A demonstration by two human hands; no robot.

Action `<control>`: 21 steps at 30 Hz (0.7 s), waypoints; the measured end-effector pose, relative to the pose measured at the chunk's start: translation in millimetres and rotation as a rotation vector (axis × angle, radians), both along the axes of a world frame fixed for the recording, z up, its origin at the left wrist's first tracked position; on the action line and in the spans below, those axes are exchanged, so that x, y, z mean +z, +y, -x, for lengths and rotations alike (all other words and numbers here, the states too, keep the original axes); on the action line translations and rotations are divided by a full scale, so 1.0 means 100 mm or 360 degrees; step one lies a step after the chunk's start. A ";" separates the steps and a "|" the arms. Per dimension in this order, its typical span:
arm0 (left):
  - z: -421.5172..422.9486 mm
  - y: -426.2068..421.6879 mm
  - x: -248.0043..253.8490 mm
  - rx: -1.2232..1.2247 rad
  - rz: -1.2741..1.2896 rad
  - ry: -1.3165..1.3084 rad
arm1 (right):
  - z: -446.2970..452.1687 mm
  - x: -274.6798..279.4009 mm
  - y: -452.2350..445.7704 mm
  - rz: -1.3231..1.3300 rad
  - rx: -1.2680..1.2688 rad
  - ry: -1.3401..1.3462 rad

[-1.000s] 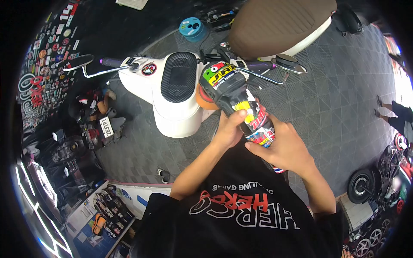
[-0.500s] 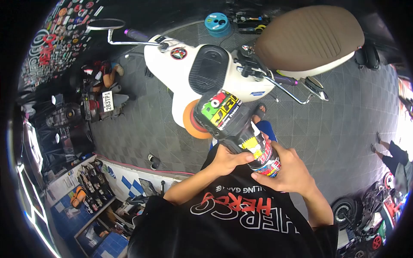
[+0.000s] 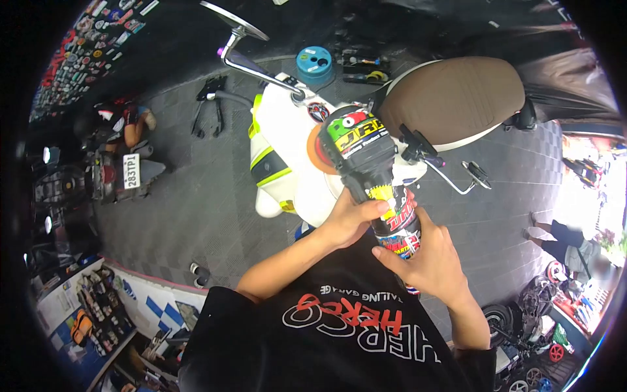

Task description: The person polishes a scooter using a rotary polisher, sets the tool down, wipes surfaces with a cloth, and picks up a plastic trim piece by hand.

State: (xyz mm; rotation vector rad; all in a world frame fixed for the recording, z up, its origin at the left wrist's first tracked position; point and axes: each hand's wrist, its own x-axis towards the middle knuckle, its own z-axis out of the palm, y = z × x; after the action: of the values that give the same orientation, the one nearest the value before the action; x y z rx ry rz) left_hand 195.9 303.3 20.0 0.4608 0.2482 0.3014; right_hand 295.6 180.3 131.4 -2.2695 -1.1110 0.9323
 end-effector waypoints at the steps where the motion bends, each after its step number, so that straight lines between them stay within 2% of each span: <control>1: -0.03 0.10 -0.02 -0.0020 0.0026 -0.0042 | 0.03 0.02 0.13 0.0012 -0.0048 0.0017; 6: -0.17 0.44 -0.05 -0.0080 0.0229 -0.0163 | 0.09 0.03 0.48 0.0021 -0.0170 -0.0092; 10: -0.21 0.63 -0.06 -0.0098 0.0314 -0.0074 | 0.11 -0.06 0.63 0.0017 -0.0199 -0.0204; 16: -0.13 0.62 0.08 -0.0192 0.0322 -0.0027 | 0.12 0.07 0.59 0.0012 -0.0292 0.0047; 17: -0.16 0.61 0.06 -0.0196 0.0350 -0.0030 | 0.10 0.12 0.60 0.0154 -0.0346 0.0091; 21: -0.26 0.68 0.10 -0.0178 0.0358 -0.0051 | 0.05 0.33 0.86 0.0233 -0.0378 0.0135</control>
State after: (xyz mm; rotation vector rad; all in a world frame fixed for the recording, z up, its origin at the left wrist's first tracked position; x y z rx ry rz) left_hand 222.3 371.2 30.1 0.2462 0.2214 0.1689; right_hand 290.9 266.2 164.2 -2.3890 -0.7392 1.0295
